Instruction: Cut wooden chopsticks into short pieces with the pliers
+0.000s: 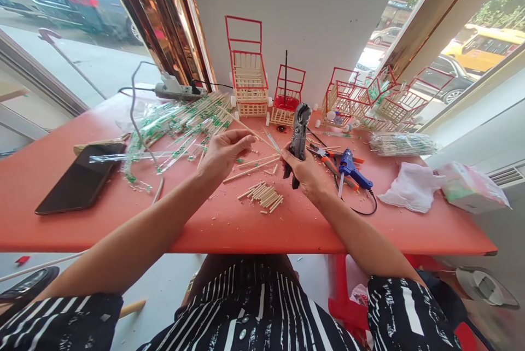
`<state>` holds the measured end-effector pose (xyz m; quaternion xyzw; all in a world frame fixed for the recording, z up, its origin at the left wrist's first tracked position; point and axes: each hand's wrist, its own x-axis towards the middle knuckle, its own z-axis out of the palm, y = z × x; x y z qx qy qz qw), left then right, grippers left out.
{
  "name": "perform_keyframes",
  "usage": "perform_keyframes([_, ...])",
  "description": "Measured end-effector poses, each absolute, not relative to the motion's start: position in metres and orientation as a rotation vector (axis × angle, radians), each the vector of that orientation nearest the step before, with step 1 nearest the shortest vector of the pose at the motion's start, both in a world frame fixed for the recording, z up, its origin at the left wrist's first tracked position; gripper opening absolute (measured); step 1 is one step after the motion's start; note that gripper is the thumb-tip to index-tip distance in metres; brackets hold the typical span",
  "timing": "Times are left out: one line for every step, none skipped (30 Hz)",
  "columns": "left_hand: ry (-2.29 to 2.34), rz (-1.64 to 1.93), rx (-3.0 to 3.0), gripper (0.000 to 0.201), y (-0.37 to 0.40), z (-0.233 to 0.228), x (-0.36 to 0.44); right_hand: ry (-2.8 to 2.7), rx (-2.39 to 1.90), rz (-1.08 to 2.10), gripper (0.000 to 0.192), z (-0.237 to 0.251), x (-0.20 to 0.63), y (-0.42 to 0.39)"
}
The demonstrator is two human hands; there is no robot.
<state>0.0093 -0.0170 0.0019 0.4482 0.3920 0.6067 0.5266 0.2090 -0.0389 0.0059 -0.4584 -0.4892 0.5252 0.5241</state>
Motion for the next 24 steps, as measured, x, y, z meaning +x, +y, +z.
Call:
perform_keyframes([0.862,1.419,0.99,0.002,-0.018,0.002,0.011,-1.188,-1.112,1.268,0.06,0.004,0.209,-0.04])
perform_keyframes([0.805,1.394,0.924,0.003,-0.019,0.003,0.012,-1.209,-1.124,1.284,0.057,0.003,0.208,-0.041])
perform_keyframes([0.764,1.373,0.871,0.006,-0.02,0.004,0.012,-1.232,-1.13,1.308,0.056,0.002,0.208,-0.041])
perform_keyframes([0.736,1.355,0.827,0.008,-0.021,0.006,0.011,-1.257,-1.126,1.339,0.054,0.002,0.208,-0.042])
perform_keyframes([0.721,1.343,0.79,0.009,-0.021,0.007,0.01,-1.284,-1.109,1.373,0.054,0.002,0.208,-0.043])
perform_keyframes([0.715,1.335,0.754,0.009,-0.02,0.009,0.008,-1.31,-1.077,1.406,0.053,0.002,0.208,-0.043])
perform_keyframes([0.715,1.332,0.717,0.01,-0.019,0.01,0.006,-1.335,-1.035,1.431,0.053,0.003,0.208,-0.044])
perform_keyframes([0.718,1.331,0.678,0.012,-0.018,0.011,0.004,-1.362,-0.991,1.444,0.053,0.003,0.209,-0.044])
perform_keyframes([0.722,1.329,0.642,0.016,-0.016,0.012,0.003,-1.393,-0.952,1.444,0.051,0.004,0.209,-0.045])
perform_keyframes([0.726,1.325,0.611,0.02,-0.015,0.012,0.001,-1.43,-0.924,1.431,0.049,0.005,0.21,-0.045])
perform_keyframes([0.728,1.32,0.586,0.023,-0.014,0.013,0.0,-1.473,-0.909,1.406,0.046,0.005,0.211,-0.046])
perform_keyframes([0.727,1.315,0.567,0.025,-0.013,0.013,-0.001,-1.516,-0.908,1.371,0.043,0.006,0.211,-0.047])
perform_keyframes([0.726,1.309,0.553,0.027,-0.013,0.014,-0.001,-1.56,-0.915,1.331,0.041,0.007,0.212,-0.048])
perform_keyframes([0.723,1.302,0.542,0.028,-0.013,0.015,0.0,-1.602,-0.929,1.291,0.039,0.007,0.212,-0.049])
perform_keyframes([0.718,1.293,0.535,0.03,-0.013,0.015,0.0,-1.642,-0.946,1.252,0.037,0.008,0.213,-0.049])
perform_keyframes([0.713,1.282,0.533,0.031,-0.014,0.016,0.001,-1.678,-0.962,1.217,0.037,0.009,0.213,-0.05])
perform_keyframes([0.711,1.267,0.534,0.032,-0.015,0.017,0.002,-1.707,-0.975,1.189,0.036,0.009,0.214,-0.051])
perform_keyframes([0.712,1.252,0.537,0.032,-0.015,0.018,0.003,-1.729,-0.985,1.169,0.036,0.01,0.214,-0.052])
perform_keyframes([0.714,1.239,0.54,0.032,-0.016,0.019,0.003,-1.746,-0.992,1.154,0.037,0.011,0.214,-0.052])
perform_keyframes([0.717,1.23,0.542,0.033,-0.016,0.02,0.003,-1.759,-0.991,1.147,0.037,0.011,0.214,-0.052])
perform_keyframes([0.722,1.229,0.543,0.033,-0.016,0.021,0.003,-1.767,-0.983,1.146,0.038,0.011,0.214,-0.052])
perform_keyframes([0.725,1.235,0.542,0.033,-0.016,0.021,0.002,-1.773,-0.971,1.149,0.038,0.012,0.214,-0.052])
perform_keyframes([0.724,1.247,0.542,0.033,-0.015,0.022,0.001,-1.776,-0.955,1.154,0.038,0.012,0.214,-0.052])
perform_keyframes([0.719,1.261,0.544,0.033,-0.014,0.022,0.0,-1.775,-0.935,1.157,0.038,0.012,0.214,-0.052])
